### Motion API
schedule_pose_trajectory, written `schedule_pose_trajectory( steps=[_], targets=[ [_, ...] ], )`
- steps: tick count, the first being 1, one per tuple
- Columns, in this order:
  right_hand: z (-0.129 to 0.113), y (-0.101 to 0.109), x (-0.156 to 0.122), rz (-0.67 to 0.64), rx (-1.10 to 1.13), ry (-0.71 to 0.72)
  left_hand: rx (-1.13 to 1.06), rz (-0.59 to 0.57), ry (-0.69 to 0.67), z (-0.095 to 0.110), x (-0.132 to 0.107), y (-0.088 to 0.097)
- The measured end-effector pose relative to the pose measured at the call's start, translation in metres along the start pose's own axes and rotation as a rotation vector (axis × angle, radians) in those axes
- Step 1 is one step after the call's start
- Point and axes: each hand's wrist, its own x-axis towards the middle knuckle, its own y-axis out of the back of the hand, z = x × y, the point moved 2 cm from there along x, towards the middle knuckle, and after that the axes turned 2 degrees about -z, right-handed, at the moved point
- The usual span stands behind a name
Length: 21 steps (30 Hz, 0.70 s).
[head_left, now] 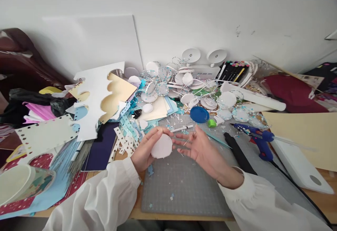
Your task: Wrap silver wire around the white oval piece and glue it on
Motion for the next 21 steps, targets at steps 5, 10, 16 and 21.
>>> schedule_pose_trajectory(
  steps=[5,10,16,21],
  targets=[
    [0.012,0.002,0.011,-0.062,0.027,-0.005,-0.005,0.023,0.032,-0.005,0.002,0.010],
    [0.014,0.011,0.012,-0.039,0.127,-0.015,-0.112,-0.089,0.030,-0.007,0.000,0.012],
    [0.007,0.014,0.004,-0.039,0.142,0.052,-0.098,-0.031,0.018,-0.012,-0.002,0.007],
    [0.004,0.011,0.001,0.009,0.106,0.119,-0.065,0.002,0.040,-0.015,-0.006,0.001]
  ],
)
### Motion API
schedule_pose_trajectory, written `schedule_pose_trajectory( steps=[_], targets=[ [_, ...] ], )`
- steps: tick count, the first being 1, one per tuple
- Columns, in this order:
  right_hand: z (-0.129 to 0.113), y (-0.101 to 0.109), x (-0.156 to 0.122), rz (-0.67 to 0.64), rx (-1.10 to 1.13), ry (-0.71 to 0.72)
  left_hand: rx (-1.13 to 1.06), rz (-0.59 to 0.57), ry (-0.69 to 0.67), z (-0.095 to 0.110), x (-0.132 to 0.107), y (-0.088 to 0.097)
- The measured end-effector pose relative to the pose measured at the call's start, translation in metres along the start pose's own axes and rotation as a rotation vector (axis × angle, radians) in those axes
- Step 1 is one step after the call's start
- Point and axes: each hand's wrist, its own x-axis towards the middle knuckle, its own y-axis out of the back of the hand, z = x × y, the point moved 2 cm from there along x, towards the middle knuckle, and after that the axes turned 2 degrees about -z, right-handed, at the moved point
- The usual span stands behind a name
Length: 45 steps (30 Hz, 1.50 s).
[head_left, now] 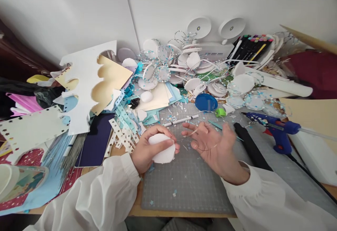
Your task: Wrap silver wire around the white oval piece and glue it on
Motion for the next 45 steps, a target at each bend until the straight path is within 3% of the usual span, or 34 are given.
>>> schedule_pose_trajectory(
  steps=[11,17,25,36,45],
  targets=[
    [0.001,0.006,0.002,0.104,-0.219,0.126,-0.004,0.018,0.015,0.004,0.002,-0.001],
    [0.015,0.002,0.000,0.020,-0.440,0.060,0.045,-0.010,-0.019,-0.002,-0.001,0.001],
    [0.035,0.000,-0.008,-0.145,-0.723,0.128,0.368,0.016,-0.243,-0.008,-0.008,0.007],
    [0.034,0.001,-0.010,-0.157,-0.747,0.234,0.463,0.022,-0.211,-0.005,-0.009,0.005],
    [0.034,0.002,-0.015,-0.156,-0.893,0.301,0.604,0.041,-0.245,0.000,-0.009,0.003]
  ],
)
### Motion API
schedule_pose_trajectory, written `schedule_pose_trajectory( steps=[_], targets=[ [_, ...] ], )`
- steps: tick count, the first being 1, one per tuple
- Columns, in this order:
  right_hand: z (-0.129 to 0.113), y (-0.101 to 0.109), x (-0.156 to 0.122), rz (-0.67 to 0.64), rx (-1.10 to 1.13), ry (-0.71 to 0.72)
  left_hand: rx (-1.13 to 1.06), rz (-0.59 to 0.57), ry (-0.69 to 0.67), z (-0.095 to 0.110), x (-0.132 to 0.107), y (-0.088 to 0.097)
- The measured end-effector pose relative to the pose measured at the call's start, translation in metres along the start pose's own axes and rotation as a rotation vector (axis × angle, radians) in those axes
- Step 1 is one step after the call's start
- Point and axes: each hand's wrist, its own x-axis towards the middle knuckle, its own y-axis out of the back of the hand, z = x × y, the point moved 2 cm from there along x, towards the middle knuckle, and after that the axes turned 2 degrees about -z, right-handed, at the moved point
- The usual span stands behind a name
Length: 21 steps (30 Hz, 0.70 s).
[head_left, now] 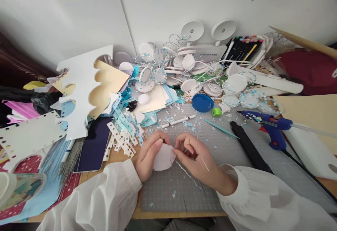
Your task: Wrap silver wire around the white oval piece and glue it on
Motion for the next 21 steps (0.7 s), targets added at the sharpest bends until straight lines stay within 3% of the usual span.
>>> schedule_pose_trajectory(
  steps=[4,8,11,16,21],
  targets=[
    [-0.004,0.002,0.002,0.007,0.163,-0.010,-0.195,-0.006,0.092,-0.005,0.000,-0.001],
    [-0.009,0.008,0.006,0.132,0.270,-0.057,-0.447,-0.027,0.174,-0.008,0.001,-0.001],
    [-0.012,0.008,0.005,0.104,0.229,-0.025,-0.413,0.004,0.160,-0.008,0.001,0.001],
    [-0.004,-0.001,0.001,-0.013,0.150,-0.026,-0.148,0.064,0.051,-0.006,0.001,0.002],
    [-0.002,0.003,0.006,0.030,0.227,-0.046,-0.322,-0.025,0.131,-0.007,-0.001,-0.002]
  ],
)
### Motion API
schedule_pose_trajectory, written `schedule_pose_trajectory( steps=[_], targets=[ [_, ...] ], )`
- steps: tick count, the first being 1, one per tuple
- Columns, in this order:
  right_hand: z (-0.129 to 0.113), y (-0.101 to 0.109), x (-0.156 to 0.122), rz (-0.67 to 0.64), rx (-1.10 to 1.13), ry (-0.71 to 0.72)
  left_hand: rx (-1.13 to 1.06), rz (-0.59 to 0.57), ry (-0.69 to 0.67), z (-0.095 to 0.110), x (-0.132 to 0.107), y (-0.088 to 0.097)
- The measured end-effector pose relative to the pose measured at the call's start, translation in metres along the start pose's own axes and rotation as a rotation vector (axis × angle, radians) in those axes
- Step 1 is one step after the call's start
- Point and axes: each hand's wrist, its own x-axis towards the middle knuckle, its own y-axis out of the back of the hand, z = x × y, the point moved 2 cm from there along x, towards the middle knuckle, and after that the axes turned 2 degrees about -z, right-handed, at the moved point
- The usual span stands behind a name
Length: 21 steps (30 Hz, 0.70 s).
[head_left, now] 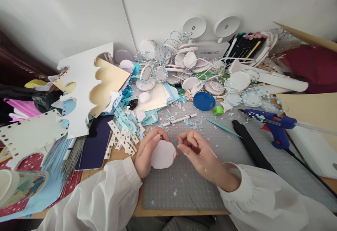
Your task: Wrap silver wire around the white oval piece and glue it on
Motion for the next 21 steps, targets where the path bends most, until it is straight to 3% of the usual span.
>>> schedule_pose_trajectory(
  steps=[3,6,9,15,18,21],
  targets=[
    [-0.001,0.011,0.006,0.169,0.008,-0.027,-0.093,-0.050,0.030,-0.002,-0.001,0.000],
    [0.001,0.020,0.011,0.309,-0.027,-0.024,-0.044,-0.077,-0.006,-0.003,-0.001,0.003],
    [0.006,0.022,0.012,0.314,0.016,-0.098,0.086,-0.121,-0.060,-0.002,0.000,0.004],
    [0.007,0.018,0.011,0.335,0.259,-0.236,0.413,-0.293,-0.353,0.011,0.002,-0.005],
    [0.006,0.018,0.011,0.338,0.317,-0.252,0.358,-0.353,-0.349,0.014,0.003,-0.006],
    [0.006,0.019,0.011,0.302,0.298,-0.206,0.273,-0.322,-0.264,0.013,0.003,-0.005]
  ],
)
